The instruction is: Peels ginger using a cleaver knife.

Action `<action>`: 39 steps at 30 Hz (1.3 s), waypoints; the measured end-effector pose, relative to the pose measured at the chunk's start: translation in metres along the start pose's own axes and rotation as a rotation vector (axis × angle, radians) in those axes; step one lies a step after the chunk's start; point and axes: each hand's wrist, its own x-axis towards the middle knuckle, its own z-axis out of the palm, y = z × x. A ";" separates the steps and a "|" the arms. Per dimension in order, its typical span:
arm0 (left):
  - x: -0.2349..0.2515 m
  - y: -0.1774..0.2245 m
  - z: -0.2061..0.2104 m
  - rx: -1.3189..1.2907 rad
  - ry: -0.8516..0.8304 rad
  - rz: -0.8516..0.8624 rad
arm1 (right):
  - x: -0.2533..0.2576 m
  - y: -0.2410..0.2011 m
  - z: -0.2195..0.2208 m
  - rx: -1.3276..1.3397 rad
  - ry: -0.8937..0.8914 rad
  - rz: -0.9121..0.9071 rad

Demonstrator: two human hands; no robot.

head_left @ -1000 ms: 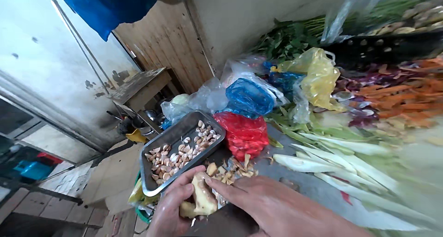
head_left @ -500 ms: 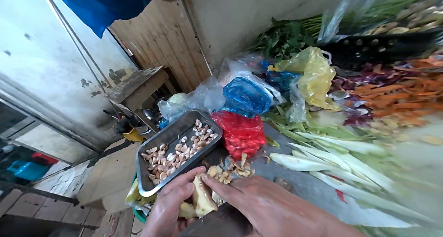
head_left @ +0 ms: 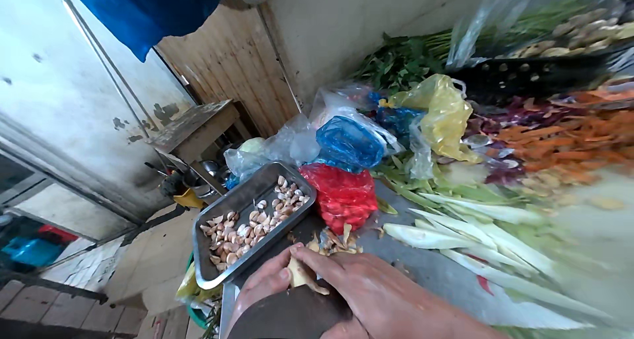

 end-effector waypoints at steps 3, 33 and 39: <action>0.002 -0.003 0.001 -0.052 0.002 -0.006 | 0.001 -0.002 -0.001 -0.008 0.016 0.034; -0.014 -0.022 0.042 0.412 0.293 0.260 | 0.002 0.016 -0.009 0.244 0.232 0.114; -0.013 -0.013 0.009 -0.192 0.227 0.157 | 0.004 0.019 -0.012 0.409 0.208 0.064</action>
